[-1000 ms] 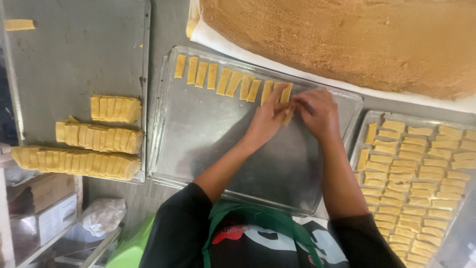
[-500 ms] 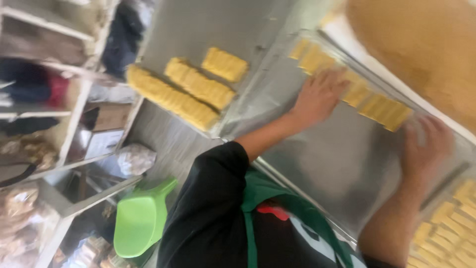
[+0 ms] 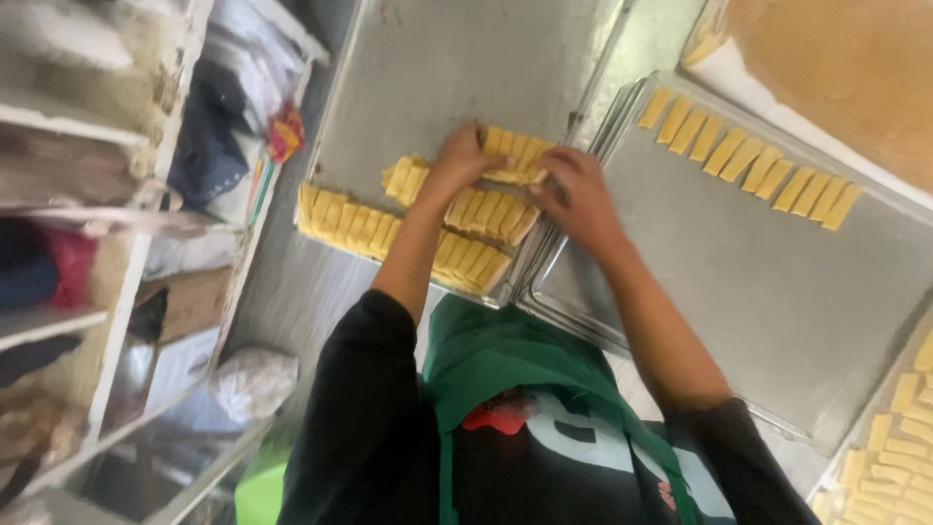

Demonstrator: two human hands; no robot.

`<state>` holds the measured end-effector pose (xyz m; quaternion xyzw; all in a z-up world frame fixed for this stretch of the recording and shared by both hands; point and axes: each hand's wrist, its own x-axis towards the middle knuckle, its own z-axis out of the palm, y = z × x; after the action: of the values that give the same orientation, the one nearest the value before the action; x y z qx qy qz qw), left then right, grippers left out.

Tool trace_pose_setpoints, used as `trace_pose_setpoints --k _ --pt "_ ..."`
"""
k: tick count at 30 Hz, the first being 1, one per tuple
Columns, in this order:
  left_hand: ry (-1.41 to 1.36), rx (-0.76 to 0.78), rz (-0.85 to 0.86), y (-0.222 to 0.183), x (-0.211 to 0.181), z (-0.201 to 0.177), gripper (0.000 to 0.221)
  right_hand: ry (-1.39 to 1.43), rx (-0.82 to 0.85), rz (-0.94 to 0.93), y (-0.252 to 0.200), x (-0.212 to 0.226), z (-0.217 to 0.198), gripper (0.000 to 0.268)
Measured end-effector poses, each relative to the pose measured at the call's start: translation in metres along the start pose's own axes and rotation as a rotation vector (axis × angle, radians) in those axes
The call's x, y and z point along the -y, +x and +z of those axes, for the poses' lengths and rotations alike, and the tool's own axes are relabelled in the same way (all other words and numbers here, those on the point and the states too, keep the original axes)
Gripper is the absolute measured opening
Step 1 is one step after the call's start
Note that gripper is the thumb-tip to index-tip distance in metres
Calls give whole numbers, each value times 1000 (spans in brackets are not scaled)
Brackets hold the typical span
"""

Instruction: The person picks up individual rectangular dough pieces from a tray and stacks them into small bundles on another tray by hand.

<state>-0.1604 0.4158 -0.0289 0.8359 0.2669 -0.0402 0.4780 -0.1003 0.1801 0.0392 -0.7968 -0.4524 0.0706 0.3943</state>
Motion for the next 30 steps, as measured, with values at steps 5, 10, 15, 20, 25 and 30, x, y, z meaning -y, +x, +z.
trace_pose_setpoints --k 5,10,15,20,25,30 --pt "169 -235 269 -16 -4 15 57 -122 -77 55 28 21 26 40" --pt "-129 -44 152 -18 -8 17 61 -37 -97 183 19 12 34 47" --pt "-162 -86 95 -11 -17 9 65 -54 -99 159 25 8 37 49" --pt "-45 -207 240 -18 -24 28 51 -61 -71 194 20 7 35 50" --pt "-531 -154 116 -24 -13 -26 53 -156 -77 65 28 14 36 40" --pt "-1347 301 -34 -54 -29 -61 65 156 -53 198 33 36 0 31"
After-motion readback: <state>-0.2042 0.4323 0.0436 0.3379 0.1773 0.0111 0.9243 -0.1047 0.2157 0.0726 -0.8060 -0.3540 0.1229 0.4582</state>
